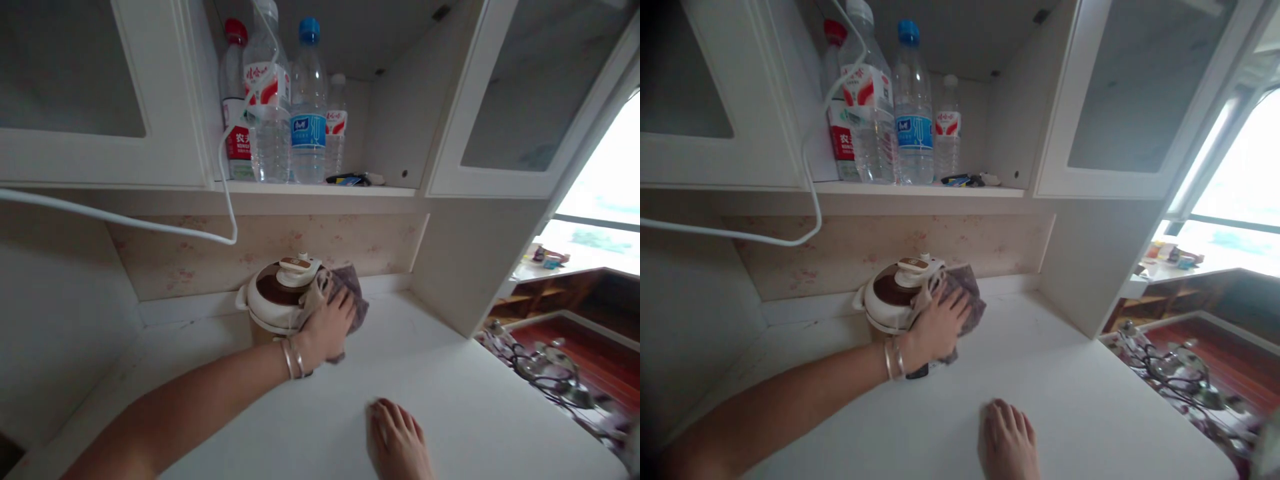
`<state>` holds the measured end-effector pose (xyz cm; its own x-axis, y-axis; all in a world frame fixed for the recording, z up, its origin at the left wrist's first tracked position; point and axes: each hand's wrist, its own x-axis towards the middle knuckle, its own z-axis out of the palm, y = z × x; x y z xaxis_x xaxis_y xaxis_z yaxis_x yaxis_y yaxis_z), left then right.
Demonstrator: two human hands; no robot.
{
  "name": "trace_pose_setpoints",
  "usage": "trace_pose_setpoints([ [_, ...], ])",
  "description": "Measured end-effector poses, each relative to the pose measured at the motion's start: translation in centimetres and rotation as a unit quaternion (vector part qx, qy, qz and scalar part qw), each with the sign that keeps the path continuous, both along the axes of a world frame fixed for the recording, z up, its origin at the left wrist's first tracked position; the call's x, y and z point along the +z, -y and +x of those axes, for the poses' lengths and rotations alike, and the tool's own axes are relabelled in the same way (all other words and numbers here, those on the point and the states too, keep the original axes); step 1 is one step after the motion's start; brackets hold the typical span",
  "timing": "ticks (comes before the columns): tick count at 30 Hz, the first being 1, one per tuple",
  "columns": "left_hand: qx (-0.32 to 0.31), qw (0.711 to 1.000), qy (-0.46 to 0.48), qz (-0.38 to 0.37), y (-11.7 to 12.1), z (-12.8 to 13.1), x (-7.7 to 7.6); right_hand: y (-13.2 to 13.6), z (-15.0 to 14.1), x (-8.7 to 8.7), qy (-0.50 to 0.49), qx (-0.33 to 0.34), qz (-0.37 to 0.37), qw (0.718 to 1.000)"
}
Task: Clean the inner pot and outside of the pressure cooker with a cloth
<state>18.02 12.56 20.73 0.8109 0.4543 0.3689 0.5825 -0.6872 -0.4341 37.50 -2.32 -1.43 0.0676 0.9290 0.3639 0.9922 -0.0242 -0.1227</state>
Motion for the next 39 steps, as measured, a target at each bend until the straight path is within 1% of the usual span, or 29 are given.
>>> trace_pose_setpoints([
  [1,0.037,0.998,0.047,-0.018,-1.1,0.6,2.5,0.0,-0.1,0.1,-0.003,-0.004,0.003,1.0],
  [2,0.059,0.994,0.081,-0.037,-2.2,0.9,4.4,0.0,-0.2,0.2,-0.006,-0.01,0.005,1.0],
  [3,0.068,0.991,0.099,-0.058,-3.2,1.0,5.9,0.1,-0.3,0.3,-0.009,-0.015,0.007,1.0],
  [4,0.076,0.988,0.111,-0.073,-4.0,0.9,6.8,0.1,-0.4,0.4,-0.012,-0.018,0.007,1.0],
  [5,0.077,0.987,0.117,-0.085,-4.5,0.7,7.2,0.1,-0.5,0.4,-0.014,-0.019,0.007,1.0],
  [6,0.072,0.986,0.117,-0.093,-4.7,0.4,7.1,0.1,-0.6,0.5,-0.016,-0.018,0.006,1.0],
  [8,0.045,0.989,0.105,-0.092,-4.1,-0.1,5.9,0.2,-0.6,0.6,-0.018,-0.015,0.005,1.0],
  [10,-0.007,0.995,0.065,-0.076,-2.3,-0.5,3.9,0.2,-0.6,0.6,-0.019,-0.011,0.007,1.0],
  [13,-0.089,0.995,-0.03,-0.043,1.2,-1.2,0.6,0.2,-0.5,0.5,-0.019,-0.006,0.011,1.0],
  [14,-0.109,0.992,-0.055,-0.041,2.2,-1.5,-0.1,0.2,-0.5,0.4,-0.019,-0.007,0.012,1.0],
  [15,-0.121,0.989,-0.067,-0.043,2.9,-1.8,-0.5,0.2,-0.4,0.3,-0.017,-0.007,0.012,1.0],
  [16,-0.129,0.988,-0.067,-0.046,3.4,-2.1,-0.5,0.2,-0.4,0.2,-0.015,-0.007,0.012,1.0],
  [17,-0.134,0.988,-0.057,-0.047,3.5,-2.4,0.1,0.2,-0.3,0.1,-0.011,-0.006,0.011,1.0],
  [18,-0.138,0.989,-0.041,-0.045,3.3,-2.6,1.1,0.1,-0.3,0.0,-0.008,-0.005,0.01,1.0],
  [19,-0.137,0.99,-0.016,-0.04,2.6,-2.8,2.5,0.1,-0.2,-0.2,-0.005,-0.005,0.01,1.0],
  [20,-0.136,0.99,0.009,-0.033,1.6,-3.0,4.3,0.0,-0.2,-0.3,-0.003,-0.006,0.009,1.0],
  [21,-0.122,0.991,0.044,-0.03,0.3,-3.2,6.3,0.0,-0.2,-0.4,-0.002,-0.009,0.009,1.0],
  [22,-0.095,0.991,0.093,-0.029,-1.3,-3.5,8.3,-0.1,-0.1,-0.5,-0.002,-0.013,0.011,1.0],
  [24,-0.038,0.982,0.178,-0.049,-5.0,-4.0,11.5,-0.2,-0.1,-0.8,0.0,-0.02,0.017,1.0],
  [25,-0.006,0.973,0.219,-0.077,-6.9,-4.4,12.6,-0.3,0.0,-1.0,0.001,-0.021,0.021,1.0],
  [26,0.018,0.961,0.249,-0.119,-8.7,-4.8,13.2,-0.3,0.1,-1.2,0.003,-0.021,0.025,0.999],
  [27,0.033,0.948,0.263,-0.178,-10.3,-5.2,13.4,-0.4,0.2,-1.4,0.004,-0.021,0.029,0.999],
  [29,0.045,0.917,0.277,-0.283,-12.9,-5.8,12.8,-0.6,0.5,-1.8,0.006,-0.019,0.031,0.999],
  [30,0.046,0.905,0.283,-0.313,-13.9,-6.0,12.2,-0.7,0.7,-2.0,0.006,-0.015,0.027,0.999],
  [31,0.048,0.897,0.293,-0.327,-14.6,-6.2,11.6,-0.7,0.9,-2.1,0.004,-0.013,0.023,1.0],
  [33,0.055,0.889,0.322,-0.321,-15.7,-6.7,10.6,-0.8,1.2,-2.2,0.0,-0.006,0.013,1.0],
  [35,0.065,0.879,0.355,-0.313,-16.4,-7.5,10.0,-0.7,1.2,-2.1,-0.001,-0.004,0.01,1.0],
  [37,0.075,0.867,0.388,-0.302,-16.7,-9.0,9.7,-0.6,1.0,-1.9,-0.001,-0.01,0.015,1.0],
  [39,0.087,0.857,0.417,-0.29,-16.5,-11.0,9.1,-0.5,0.7,-1.7,-0.001,-0.02,0.023,1.0],
])
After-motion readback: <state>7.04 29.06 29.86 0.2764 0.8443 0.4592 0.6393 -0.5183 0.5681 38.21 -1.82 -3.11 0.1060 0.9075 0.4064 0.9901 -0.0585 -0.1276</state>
